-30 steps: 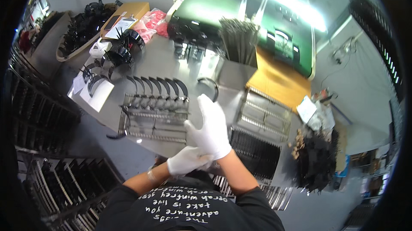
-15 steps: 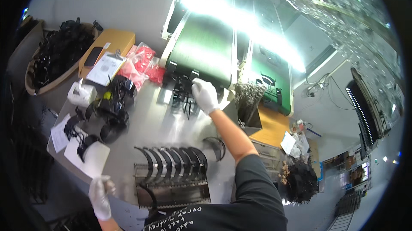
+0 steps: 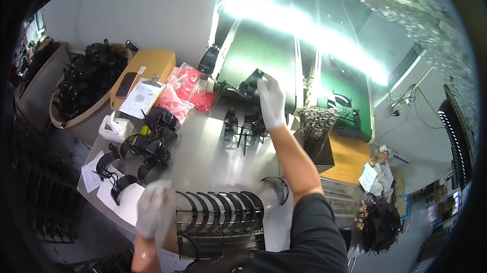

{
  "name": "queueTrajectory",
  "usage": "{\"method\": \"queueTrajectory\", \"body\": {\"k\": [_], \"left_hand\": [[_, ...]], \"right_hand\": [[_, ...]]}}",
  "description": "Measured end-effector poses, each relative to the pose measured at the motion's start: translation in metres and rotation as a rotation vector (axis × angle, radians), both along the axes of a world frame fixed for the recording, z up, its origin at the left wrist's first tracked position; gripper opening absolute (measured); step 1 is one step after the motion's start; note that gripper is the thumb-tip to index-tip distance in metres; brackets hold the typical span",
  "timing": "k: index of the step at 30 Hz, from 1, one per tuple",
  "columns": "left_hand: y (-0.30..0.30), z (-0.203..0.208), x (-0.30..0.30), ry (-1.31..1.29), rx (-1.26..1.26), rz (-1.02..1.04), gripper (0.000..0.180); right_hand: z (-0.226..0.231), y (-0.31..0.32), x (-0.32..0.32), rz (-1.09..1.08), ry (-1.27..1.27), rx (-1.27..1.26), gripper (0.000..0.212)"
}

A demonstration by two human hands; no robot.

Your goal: The person assembles sunglasses by attaching black plastic frames to metal arms and placing them into a metal rack. The person repeatedly picks up frames and arms, aligns them, and secures them together before arranging the completed units in the rack.

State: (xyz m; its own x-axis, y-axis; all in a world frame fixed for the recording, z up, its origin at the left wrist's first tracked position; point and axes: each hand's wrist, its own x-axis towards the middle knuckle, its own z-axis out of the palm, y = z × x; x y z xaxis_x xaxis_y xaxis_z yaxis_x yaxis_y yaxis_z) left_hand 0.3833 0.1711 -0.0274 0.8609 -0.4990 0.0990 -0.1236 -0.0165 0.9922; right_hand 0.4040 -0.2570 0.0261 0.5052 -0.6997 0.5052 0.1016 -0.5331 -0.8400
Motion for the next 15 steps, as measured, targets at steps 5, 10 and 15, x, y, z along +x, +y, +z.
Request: {"method": "queueTrajectory", "body": {"k": [5,10,15], "left_hand": [[-0.121,0.057,-0.002,-0.435,-0.184,-0.149,0.023],[-0.138,0.124,-0.058,-0.400,-0.337,-0.353,0.011],[-0.124,0.177,-0.102,-0.512,-0.384,-0.727,0.005]], "right_hand": [[0.045,0.169,-0.171,0.247,0.083,-0.656,0.019],[0.024,0.236,-0.300,0.386,0.017,-0.606,0.028],[-0.125,0.263,-0.344,0.618,0.700,-0.355,0.053]]}}
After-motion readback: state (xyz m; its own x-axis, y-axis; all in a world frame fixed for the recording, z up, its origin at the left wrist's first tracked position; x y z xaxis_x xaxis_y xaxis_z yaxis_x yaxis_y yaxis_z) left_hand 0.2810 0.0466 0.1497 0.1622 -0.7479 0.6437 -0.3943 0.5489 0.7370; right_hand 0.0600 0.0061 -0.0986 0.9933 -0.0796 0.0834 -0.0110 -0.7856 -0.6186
